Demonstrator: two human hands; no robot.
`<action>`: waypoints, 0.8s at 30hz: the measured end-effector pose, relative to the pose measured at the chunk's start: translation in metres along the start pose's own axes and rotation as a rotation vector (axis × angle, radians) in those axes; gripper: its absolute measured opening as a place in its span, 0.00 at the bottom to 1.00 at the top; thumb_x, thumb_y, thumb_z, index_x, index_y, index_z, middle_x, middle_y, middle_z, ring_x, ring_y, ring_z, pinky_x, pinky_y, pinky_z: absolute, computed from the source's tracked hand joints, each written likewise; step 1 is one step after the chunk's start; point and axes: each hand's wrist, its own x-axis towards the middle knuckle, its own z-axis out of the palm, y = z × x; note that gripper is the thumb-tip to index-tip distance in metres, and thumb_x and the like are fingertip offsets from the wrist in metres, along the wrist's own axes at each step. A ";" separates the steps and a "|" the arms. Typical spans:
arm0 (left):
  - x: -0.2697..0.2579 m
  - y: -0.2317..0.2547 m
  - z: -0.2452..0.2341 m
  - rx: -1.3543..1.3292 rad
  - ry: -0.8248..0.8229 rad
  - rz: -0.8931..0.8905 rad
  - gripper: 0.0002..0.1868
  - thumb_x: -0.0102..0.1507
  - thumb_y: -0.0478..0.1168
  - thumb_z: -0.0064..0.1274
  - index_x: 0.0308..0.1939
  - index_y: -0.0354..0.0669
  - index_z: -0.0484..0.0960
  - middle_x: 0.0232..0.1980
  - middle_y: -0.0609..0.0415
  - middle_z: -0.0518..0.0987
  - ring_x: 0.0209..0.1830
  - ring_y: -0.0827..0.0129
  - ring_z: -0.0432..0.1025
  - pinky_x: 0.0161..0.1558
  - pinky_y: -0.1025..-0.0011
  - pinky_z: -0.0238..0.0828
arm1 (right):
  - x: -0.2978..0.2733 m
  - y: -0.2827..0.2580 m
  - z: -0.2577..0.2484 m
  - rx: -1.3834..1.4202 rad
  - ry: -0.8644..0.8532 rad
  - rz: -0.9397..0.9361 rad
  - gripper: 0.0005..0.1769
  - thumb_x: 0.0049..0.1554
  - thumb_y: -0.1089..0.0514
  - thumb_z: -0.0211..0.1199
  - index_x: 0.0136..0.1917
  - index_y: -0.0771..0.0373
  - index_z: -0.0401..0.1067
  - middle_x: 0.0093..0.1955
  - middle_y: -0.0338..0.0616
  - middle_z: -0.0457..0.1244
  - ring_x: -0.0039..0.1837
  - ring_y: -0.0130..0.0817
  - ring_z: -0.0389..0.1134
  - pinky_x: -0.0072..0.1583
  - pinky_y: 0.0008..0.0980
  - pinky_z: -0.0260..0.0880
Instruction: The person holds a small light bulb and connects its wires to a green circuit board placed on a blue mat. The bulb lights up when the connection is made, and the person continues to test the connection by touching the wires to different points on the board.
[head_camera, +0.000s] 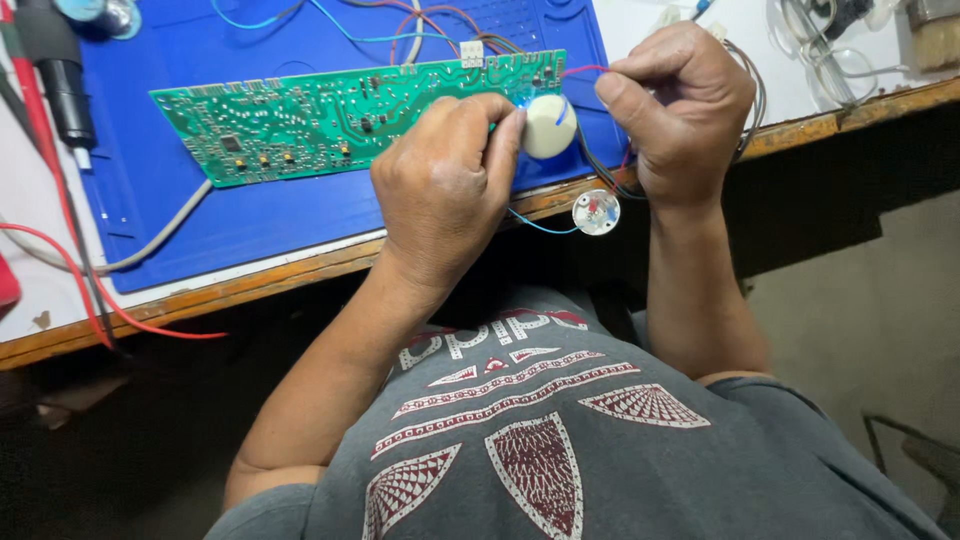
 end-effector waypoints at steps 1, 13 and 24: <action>-0.002 0.000 -0.004 0.010 0.015 0.009 0.05 0.79 0.44 0.65 0.48 0.52 0.88 0.41 0.55 0.85 0.36 0.55 0.80 0.35 0.55 0.71 | -0.003 0.002 -0.001 0.008 0.002 -0.019 0.10 0.70 0.68 0.81 0.53 0.73 0.79 0.50 0.56 0.69 0.52 0.44 0.69 0.57 0.41 0.69; -0.073 0.011 -0.053 -0.567 -0.171 -0.270 0.09 0.75 0.43 0.69 0.59 0.54 0.94 0.42 0.51 0.93 0.45 0.47 0.90 0.47 0.56 0.88 | -0.076 -0.039 0.006 0.118 0.012 0.004 0.15 0.66 0.70 0.84 0.51 0.79 0.77 0.47 0.60 0.69 0.46 0.41 0.72 0.51 0.38 0.73; -0.091 -0.001 -0.082 -0.922 -0.212 -0.491 0.07 0.75 0.44 0.69 0.55 0.54 0.99 0.41 0.51 0.93 0.43 0.72 0.86 0.52 0.63 0.87 | -0.088 -0.091 0.059 -0.045 -0.216 -0.177 0.10 0.57 0.68 0.89 0.49 0.61 0.89 0.44 0.46 0.76 0.41 0.44 0.78 0.46 0.46 0.81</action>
